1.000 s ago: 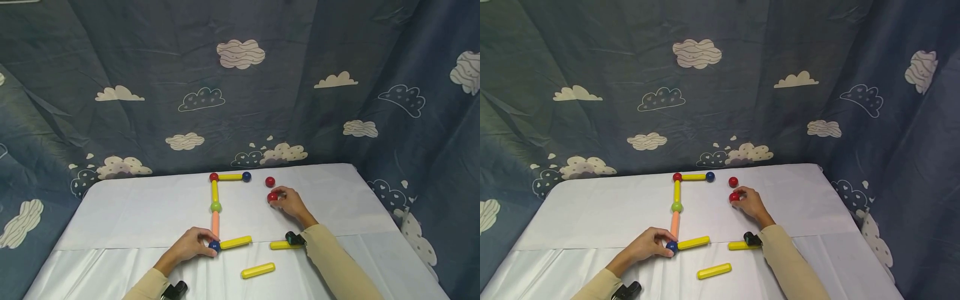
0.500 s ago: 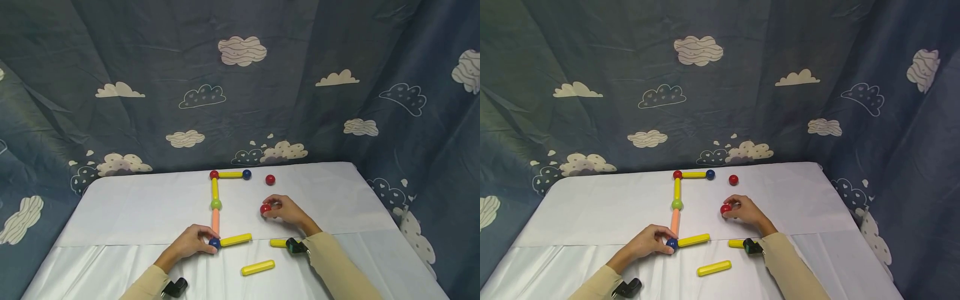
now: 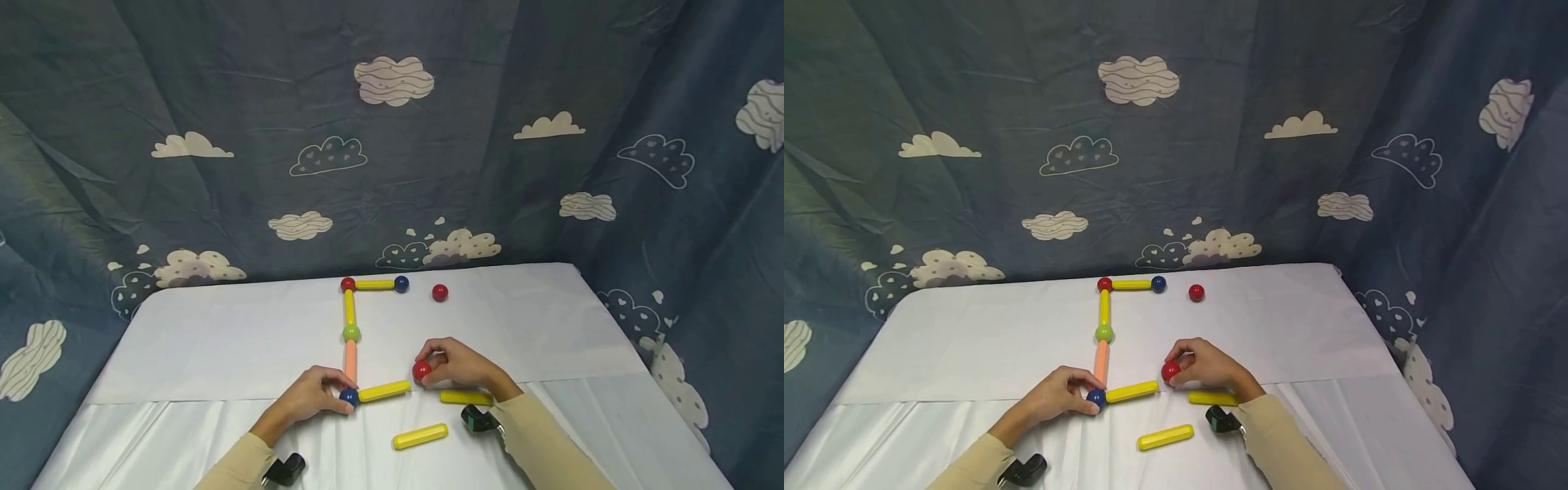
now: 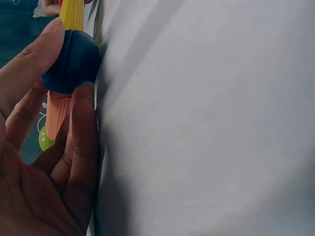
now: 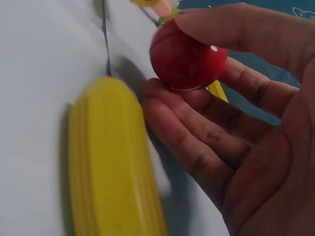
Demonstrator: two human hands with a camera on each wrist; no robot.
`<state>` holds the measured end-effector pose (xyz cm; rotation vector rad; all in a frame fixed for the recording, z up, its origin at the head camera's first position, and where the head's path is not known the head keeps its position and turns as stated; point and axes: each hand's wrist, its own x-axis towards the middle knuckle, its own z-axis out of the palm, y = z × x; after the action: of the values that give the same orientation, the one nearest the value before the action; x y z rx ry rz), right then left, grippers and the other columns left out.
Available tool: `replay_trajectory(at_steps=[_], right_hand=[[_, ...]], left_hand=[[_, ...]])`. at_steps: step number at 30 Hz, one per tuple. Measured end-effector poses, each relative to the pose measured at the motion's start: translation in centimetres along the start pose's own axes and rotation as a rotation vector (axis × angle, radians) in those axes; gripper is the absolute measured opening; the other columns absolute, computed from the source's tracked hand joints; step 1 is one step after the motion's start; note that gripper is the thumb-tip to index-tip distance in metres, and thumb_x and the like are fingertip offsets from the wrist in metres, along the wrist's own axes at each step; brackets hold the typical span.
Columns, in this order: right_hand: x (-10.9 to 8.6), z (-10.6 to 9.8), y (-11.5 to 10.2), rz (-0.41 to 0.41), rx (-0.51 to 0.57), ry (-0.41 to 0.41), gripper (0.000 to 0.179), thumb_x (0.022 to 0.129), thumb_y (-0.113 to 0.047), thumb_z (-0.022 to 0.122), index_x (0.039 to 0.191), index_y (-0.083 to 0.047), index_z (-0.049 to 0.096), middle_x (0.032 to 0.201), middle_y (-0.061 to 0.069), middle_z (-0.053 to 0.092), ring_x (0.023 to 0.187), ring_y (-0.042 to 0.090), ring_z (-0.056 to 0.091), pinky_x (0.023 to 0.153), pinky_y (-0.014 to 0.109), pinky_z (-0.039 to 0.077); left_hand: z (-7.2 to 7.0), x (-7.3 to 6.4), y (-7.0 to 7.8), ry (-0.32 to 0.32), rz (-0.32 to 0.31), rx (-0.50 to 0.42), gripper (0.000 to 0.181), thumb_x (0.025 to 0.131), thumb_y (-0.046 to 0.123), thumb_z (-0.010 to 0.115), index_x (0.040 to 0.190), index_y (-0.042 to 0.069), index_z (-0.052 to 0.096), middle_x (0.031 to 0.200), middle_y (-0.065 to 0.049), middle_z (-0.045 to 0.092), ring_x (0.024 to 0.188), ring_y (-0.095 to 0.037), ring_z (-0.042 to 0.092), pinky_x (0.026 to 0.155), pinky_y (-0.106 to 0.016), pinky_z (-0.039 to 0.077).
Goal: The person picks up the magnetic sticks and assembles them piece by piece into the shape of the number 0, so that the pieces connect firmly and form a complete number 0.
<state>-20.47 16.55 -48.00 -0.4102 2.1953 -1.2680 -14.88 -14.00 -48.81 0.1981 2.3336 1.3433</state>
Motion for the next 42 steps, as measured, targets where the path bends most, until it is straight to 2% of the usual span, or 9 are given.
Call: replay_trajectory(at_steps=[7, 12, 18, 24, 36, 42], right_hand=[[0.1, 0.4, -0.5, -0.003, -0.022, -0.019, 0.03, 0.074, -0.003, 0.081, 0.099, -0.009, 0.065, 0.094, 0.003, 0.066, 0.083, 0.02, 0.061, 0.08, 0.032, 0.054], [0.2, 0.6, -0.5, -0.04, -0.054, -0.046, 0.029, 0.073, -0.002, 0.082, 0.096, -0.008, 0.065, 0.091, 0.003, 0.065, 0.081, 0.02, 0.058, 0.079, 0.031, 0.053], [0.1, 1.2, -0.3, -0.05, -0.114, -0.031, 0.029, 0.073, -0.006, 0.083, 0.095, -0.012, 0.065, 0.088, 0.001, 0.061, 0.08, 0.019, 0.055, 0.075, 0.028, 0.05], [-0.1, 1.4, -0.4, -0.081, -0.183, -0.032, 0.029, 0.073, -0.007, 0.083, 0.093, -0.012, 0.063, 0.085, 0.0, 0.058, 0.078, 0.018, 0.051, 0.069, 0.026, 0.046], [-0.9, 1.2, -0.6, -0.071, -0.204, -0.015, 0.029, 0.073, -0.005, 0.082, 0.094, -0.012, 0.062, 0.089, -0.001, 0.058, 0.081, 0.019, 0.052, 0.072, 0.029, 0.047], [-1.0, 1.0, -0.4, -0.081, -0.225, -0.034, 0.034, 0.074, -0.011, 0.083, 0.101, -0.015, 0.063, 0.094, -0.002, 0.058, 0.085, 0.019, 0.052, 0.074, 0.027, 0.047]], left_hand=[[-0.1, 0.0, 0.1, 0.006, 0.02, -0.001, 0.033, 0.068, 0.016, 0.087, 0.099, 0.014, 0.074, 0.088, 0.002, 0.061, 0.068, -0.015, 0.046, 0.057, -0.024, 0.036], [0.0, 0.0, -0.1, 0.008, 0.001, -0.008, 0.034, 0.068, 0.016, 0.087, 0.099, 0.015, 0.074, 0.088, 0.002, 0.06, 0.068, -0.015, 0.046, 0.057, -0.024, 0.036], [-0.1, 0.0, -0.4, 0.008, -0.01, -0.002, 0.034, 0.068, 0.018, 0.088, 0.099, 0.016, 0.074, 0.09, 0.002, 0.06, 0.071, -0.017, 0.047, 0.06, -0.025, 0.037], [0.0, -0.1, -0.5, 0.007, 0.006, -0.006, 0.034, 0.068, 0.018, 0.087, 0.099, 0.015, 0.074, 0.09, 0.002, 0.06, 0.07, -0.016, 0.047, 0.06, -0.025, 0.037], [0.2, 0.2, 0.1, 0.014, 0.015, 0.007, 0.034, 0.067, 0.016, 0.087, 0.098, 0.014, 0.074, 0.089, 0.002, 0.06, 0.069, -0.016, 0.046, 0.059, -0.024, 0.036], [0.3, 0.2, -0.2, 0.01, 0.004, 0.007, 0.035, 0.066, 0.017, 0.088, 0.098, 0.014, 0.074, 0.089, 0.002, 0.061, 0.071, -0.017, 0.047, 0.06, -0.026, 0.037]])
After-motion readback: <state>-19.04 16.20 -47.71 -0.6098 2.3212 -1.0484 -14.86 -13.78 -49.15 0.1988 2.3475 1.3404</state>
